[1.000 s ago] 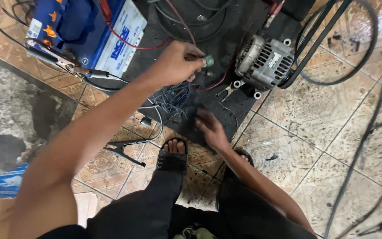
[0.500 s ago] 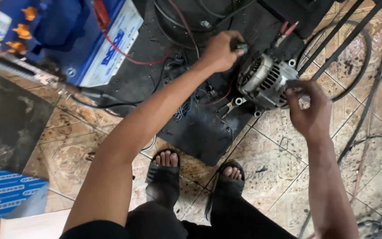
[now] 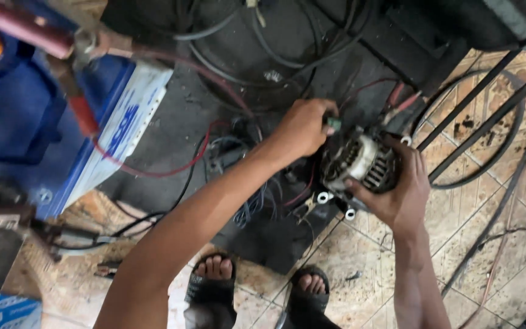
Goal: The person unpacks a car alternator from a black plastic bag and places it on a workbench. They then connect wires from a battery and a multimeter to the alternator terminals to test its electrical output.
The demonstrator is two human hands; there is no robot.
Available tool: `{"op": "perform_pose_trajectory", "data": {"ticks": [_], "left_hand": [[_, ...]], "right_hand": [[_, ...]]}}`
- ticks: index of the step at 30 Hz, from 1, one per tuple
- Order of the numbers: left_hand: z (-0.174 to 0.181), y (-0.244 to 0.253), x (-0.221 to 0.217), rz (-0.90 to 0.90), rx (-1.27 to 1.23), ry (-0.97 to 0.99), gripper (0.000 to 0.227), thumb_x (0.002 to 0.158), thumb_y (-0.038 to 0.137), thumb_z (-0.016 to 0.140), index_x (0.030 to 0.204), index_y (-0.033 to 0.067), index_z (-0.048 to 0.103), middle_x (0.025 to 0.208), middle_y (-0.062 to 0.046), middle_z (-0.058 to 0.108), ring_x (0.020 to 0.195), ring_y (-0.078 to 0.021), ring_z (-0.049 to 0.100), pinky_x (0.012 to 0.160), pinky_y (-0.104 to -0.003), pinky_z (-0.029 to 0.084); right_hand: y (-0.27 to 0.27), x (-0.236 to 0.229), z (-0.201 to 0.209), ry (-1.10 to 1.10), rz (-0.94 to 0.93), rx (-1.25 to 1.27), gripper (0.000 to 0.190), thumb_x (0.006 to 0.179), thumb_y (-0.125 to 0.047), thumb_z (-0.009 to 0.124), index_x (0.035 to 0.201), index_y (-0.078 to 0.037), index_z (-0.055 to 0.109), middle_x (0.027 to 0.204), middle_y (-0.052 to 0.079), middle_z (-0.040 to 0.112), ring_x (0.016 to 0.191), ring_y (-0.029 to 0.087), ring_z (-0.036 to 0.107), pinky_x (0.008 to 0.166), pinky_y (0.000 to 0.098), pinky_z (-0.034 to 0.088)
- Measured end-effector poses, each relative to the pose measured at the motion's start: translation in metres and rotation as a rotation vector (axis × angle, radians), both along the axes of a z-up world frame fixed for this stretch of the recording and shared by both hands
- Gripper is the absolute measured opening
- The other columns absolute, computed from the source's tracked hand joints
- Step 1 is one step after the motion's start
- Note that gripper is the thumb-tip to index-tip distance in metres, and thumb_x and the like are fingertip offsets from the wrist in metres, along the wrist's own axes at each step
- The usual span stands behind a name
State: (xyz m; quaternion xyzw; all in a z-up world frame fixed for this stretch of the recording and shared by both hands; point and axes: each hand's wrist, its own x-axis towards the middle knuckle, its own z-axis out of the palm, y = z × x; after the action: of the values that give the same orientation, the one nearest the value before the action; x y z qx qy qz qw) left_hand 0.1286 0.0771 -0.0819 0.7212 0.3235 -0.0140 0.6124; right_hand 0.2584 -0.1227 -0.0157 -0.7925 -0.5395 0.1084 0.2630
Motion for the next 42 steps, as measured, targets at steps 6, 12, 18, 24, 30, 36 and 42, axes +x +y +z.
{"op": "perform_pose_trajectory", "data": {"ticks": [6,12,18,24,30,36,42], "left_hand": [[0.016,0.009,0.0,0.01,-0.072,-0.088,0.034,0.092,0.007,0.075,0.125,0.0026,0.069,0.112,-0.029,0.073,0.109,-0.0547,0.069,0.083,-0.064,0.063],[0.038,0.01,0.0,0.038,-0.142,-0.09,0.034,0.093,0.001,0.072,0.126,-0.004,0.068,0.112,-0.033,0.071,0.111,-0.0578,0.066,0.089,-0.068,0.06],[0.005,-0.001,0.012,-0.015,-0.083,-0.052,0.029,0.087,0.008,0.077,0.116,0.0047,0.075,0.108,-0.023,0.077,0.11,-0.0443,0.073,0.093,-0.054,0.063],[0.03,0.014,0.013,-0.063,-0.357,0.111,0.036,0.093,-0.003,0.065,0.129,0.0011,0.069,0.114,-0.02,0.074,0.076,-0.0274,0.076,0.053,-0.037,0.057],[0.019,0.011,0.014,-0.078,-0.353,0.083,0.041,0.094,-0.006,0.064,0.135,-0.0049,0.063,0.115,-0.025,0.072,0.068,-0.026,0.071,0.047,-0.034,0.051],[0.022,0.016,0.018,-0.103,-0.373,0.128,0.036,0.094,-0.001,0.063,0.13,0.0031,0.069,0.128,-0.021,0.07,0.092,-0.0293,0.076,0.066,-0.038,0.061],[0.026,0.025,0.026,-0.219,-0.334,0.144,0.026,0.097,-0.004,0.061,0.122,-0.0005,0.07,0.111,-0.018,0.073,0.084,-0.0258,0.074,0.067,-0.036,0.061]], "right_hand": [[-0.007,0.007,-0.011,0.056,-0.032,0.012,0.094,0.063,-0.062,0.091,0.129,-0.002,0.061,0.125,0.018,0.066,0.111,0.04,0.063,0.098,0.0494,0.046],[-0.002,0.01,-0.008,0.18,-0.052,0.018,0.089,0.059,-0.053,0.095,0.124,-0.001,0.062,0.125,0.018,0.066,0.117,0.041,0.064,0.104,0.0513,0.048],[-0.004,0.014,-0.012,0.268,-0.063,0.076,0.089,0.056,-0.041,0.099,0.12,0.008,0.062,0.122,0.023,0.063,0.123,0.045,0.063,0.111,0.0546,0.048],[0.005,0.003,0.007,0.28,-0.076,-0.039,0.081,0.067,-0.033,0.085,0.13,0.007,0.055,0.13,0.026,0.059,0.126,0.04,0.06,0.112,0.0495,0.051],[0.001,0.007,-0.003,0.25,-0.031,-0.02,0.083,0.07,-0.037,0.082,0.132,0.01,0.052,0.13,0.027,0.059,0.126,0.039,0.06,0.112,0.0498,0.054],[0.001,0.003,0.001,0.2,-0.051,-0.032,0.082,0.072,-0.038,0.081,0.133,0.009,0.053,0.13,0.027,0.059,0.126,0.039,0.06,0.111,0.0494,0.055],[0.008,-0.001,0.009,0.205,-0.096,-0.069,0.081,0.071,-0.038,0.082,0.132,0.009,0.055,0.13,0.027,0.059,0.126,0.039,0.059,0.109,0.0489,0.052]]}}
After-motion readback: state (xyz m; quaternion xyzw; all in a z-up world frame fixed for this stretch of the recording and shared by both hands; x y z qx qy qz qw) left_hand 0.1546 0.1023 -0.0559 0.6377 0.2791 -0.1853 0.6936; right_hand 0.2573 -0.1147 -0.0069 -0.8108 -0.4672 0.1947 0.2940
